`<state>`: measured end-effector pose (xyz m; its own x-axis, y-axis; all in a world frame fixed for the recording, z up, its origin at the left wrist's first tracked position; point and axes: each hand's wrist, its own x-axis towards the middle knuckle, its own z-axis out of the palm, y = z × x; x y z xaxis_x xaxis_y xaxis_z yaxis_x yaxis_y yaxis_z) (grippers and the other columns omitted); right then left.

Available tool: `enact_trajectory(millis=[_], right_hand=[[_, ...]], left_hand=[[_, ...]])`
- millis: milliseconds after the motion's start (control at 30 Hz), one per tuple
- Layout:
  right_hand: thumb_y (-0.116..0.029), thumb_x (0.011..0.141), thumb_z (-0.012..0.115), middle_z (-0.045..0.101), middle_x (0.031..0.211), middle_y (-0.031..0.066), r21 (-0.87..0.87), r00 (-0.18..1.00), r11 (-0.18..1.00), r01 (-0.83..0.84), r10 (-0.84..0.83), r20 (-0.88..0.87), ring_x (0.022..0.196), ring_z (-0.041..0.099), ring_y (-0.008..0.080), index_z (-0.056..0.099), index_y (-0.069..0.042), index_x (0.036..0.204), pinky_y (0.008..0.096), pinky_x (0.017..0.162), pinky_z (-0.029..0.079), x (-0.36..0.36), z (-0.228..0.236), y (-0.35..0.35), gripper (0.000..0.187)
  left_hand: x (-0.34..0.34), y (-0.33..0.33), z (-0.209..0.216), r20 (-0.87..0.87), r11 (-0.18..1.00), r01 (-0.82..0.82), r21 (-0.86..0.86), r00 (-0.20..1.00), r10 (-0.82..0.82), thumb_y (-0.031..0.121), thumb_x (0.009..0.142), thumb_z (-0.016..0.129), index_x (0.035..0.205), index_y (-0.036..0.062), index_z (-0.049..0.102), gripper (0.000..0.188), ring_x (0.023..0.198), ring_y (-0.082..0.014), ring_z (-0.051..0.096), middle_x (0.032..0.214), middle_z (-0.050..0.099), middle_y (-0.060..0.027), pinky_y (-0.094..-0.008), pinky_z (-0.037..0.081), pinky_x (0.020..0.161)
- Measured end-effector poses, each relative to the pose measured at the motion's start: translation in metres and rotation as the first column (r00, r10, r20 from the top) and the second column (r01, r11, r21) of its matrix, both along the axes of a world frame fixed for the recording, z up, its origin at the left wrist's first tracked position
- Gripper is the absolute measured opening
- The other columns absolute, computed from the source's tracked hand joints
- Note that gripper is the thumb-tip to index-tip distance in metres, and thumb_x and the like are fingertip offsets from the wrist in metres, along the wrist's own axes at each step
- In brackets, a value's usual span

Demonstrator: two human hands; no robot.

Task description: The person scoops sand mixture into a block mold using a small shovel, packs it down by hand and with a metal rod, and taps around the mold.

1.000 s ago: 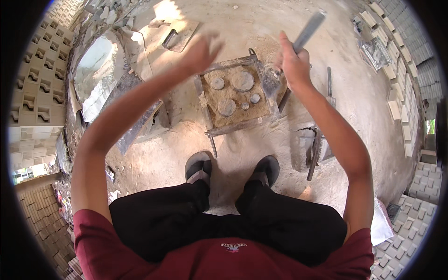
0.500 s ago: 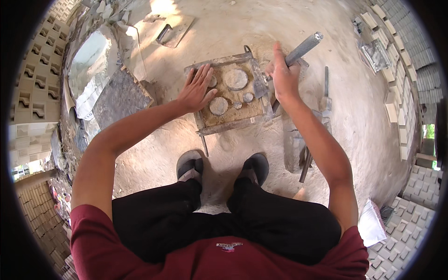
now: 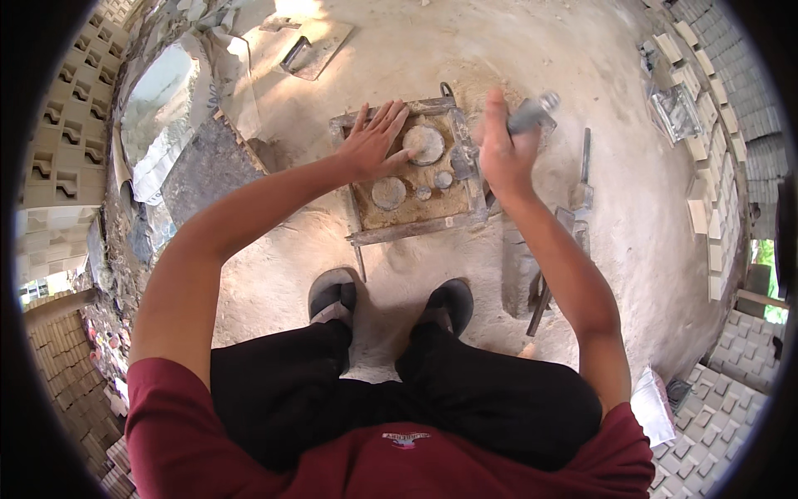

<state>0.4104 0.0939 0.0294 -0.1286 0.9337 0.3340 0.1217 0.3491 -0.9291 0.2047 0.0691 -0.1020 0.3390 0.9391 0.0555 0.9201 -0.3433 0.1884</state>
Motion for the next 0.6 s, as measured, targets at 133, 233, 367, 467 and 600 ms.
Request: enact_trajectory(millis=[133, 233, 367, 467, 600], right_hand=[[-0.029, 0.1, 0.049, 0.034, 0.048, -0.0062, -0.057, 0.984, 0.997, -0.055, 0.045, -0.17, 0.041, 0.029, 0.0056, 0.033, -0.015, 0.054, 0.0263, 0.04, 0.023, -0.007, 0.016, 0.0, 0.051], [-0.029, 0.1, 0.048, 0.036, 0.047, -0.0048, -0.074, 0.996, 0.997, 0.025, -0.032, -0.089, 0.041, 0.029, 0.0062, 0.034, -0.014, 0.053, 0.0266, 0.04, 0.024, -0.009, 0.008, 0.009, 0.051], [-0.031, 0.1, 0.049, 0.043, 0.047, -0.0015, -0.097, 0.988, 0.995, 0.032, -0.046, -0.146, 0.041, 0.035, 0.007, 0.041, -0.012, 0.053, 0.0267, 0.041, 0.028, -0.007, 0.021, 0.021, 0.051], [-0.031, 0.1, 0.049, 0.042, 0.047, -0.0015, 0.033, 0.995, 0.996, 0.078, -0.076, -0.069, 0.042, 0.035, 0.0068, 0.04, -0.012, 0.053, 0.0263, 0.042, 0.028, -0.007, -0.001, 0.026, 0.051], [-0.031, 0.1, 0.049, 0.041, 0.047, -0.0013, -0.133, 0.979, 0.99, 0.048, -0.073, -0.191, 0.042, 0.037, 0.0065, 0.038, -0.012, 0.054, 0.0249, 0.042, 0.028, -0.01, 0.017, 0.034, 0.051]], left_hand=[[-0.005, -0.003, 0.001, -0.052, 1.0, 0.0, -0.016, 0.999, 0.0, 0.062, 0.094, 0.027, 0.15, 0.0014, 0.009, 0.084, 0.146, -0.0252, 0.006, 0.157, 0.01, -0.0142, -0.0501, 0.0, 0.117], [-0.001, -0.001, 0.002, -0.049, 1.0, 0.0, -0.021, 0.999, -0.001, 0.061, 0.095, 0.027, 0.15, 0.0017, 0.009, 0.083, 0.146, -0.0249, 0.006, 0.157, 0.012, -0.0138, -0.0501, 0.0, 0.117], [-0.002, -0.002, 0.002, -0.015, 1.0, 0.012, -0.006, 1.0, -0.012, 0.055, 0.095, 0.033, 0.15, 0.0038, 0.008, 0.08, 0.146, -0.0273, 0.009, 0.156, 0.014, -0.0158, -0.0498, 0.0, 0.118], [0.0, 0.001, 0.004, -0.013, 0.999, 0.027, 0.021, 1.0, -0.027, 0.056, 0.095, 0.032, 0.15, 0.0032, 0.009, 0.079, 0.146, -0.0267, 0.009, 0.156, 0.015, -0.0155, -0.0494, 0.0, 0.118], [-0.002, -0.002, 0.002, -0.019, 1.0, 0.016, -0.008, 1.0, -0.016, 0.055, 0.095, 0.031, 0.15, 0.003, 0.01, 0.078, 0.146, -0.0262, 0.009, 0.156, 0.015, -0.0153, -0.0492, 0.001, 0.118]])
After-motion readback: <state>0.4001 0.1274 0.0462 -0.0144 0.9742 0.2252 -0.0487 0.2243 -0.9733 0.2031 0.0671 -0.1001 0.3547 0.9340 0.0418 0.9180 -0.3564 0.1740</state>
